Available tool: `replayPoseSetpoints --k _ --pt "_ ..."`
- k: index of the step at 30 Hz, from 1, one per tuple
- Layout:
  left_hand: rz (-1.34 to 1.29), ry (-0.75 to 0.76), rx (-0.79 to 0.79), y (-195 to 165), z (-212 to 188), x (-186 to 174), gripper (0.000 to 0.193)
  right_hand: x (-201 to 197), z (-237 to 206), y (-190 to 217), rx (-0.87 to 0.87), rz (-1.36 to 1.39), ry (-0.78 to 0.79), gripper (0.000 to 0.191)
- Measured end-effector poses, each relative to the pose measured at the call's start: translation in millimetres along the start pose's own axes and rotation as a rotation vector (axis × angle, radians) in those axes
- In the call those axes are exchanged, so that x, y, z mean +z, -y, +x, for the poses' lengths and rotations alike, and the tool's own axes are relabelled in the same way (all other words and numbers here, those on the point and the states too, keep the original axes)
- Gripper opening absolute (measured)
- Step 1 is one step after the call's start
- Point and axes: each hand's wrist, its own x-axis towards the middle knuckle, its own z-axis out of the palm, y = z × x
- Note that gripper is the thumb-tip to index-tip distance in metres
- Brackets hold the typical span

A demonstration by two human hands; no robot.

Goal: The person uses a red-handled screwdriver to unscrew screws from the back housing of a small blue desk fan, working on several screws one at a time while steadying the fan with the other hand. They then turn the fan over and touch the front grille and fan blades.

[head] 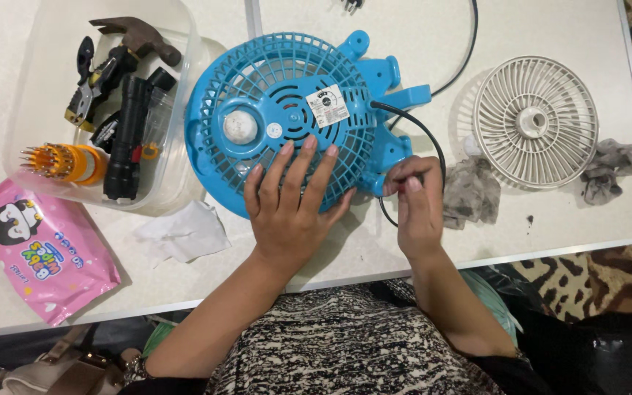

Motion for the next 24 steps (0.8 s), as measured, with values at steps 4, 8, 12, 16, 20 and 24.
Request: replayPoseSetpoints --k 4,8,12,16,20,24 --pt "-0.009 -0.01 -0.008 -0.7 1.5 -0.9 0.055 4.5 3.8 -4.5 -0.065 -0.169 0.026 0.022" --pt "-0.013 -0.017 -0.013 -0.4 3.0 -0.3 0.054 8.7 3.2 6.5 -0.067 -0.243 0.099 0.021" --pt "-0.012 -0.012 -0.006 -0.7 1.8 0.2 0.055 8.9 -0.4 13.7 -0.012 -0.192 0.03 0.021" --pt "-0.005 -0.006 -0.002 -0.5 0.6 1.5 0.056 1.5 5.9 9.8 0.035 -0.012 0.013 0.023" --pt "-0.012 -0.007 -0.008 0.0 0.9 1.2 0.056 -0.9 11.9 3.4 0.081 -0.039 0.095 0.027" --pt "0.004 -0.015 -0.008 0.4 2.2 0.9 0.056 0.9 13.2 0.9 0.067 -0.147 0.103 0.028"
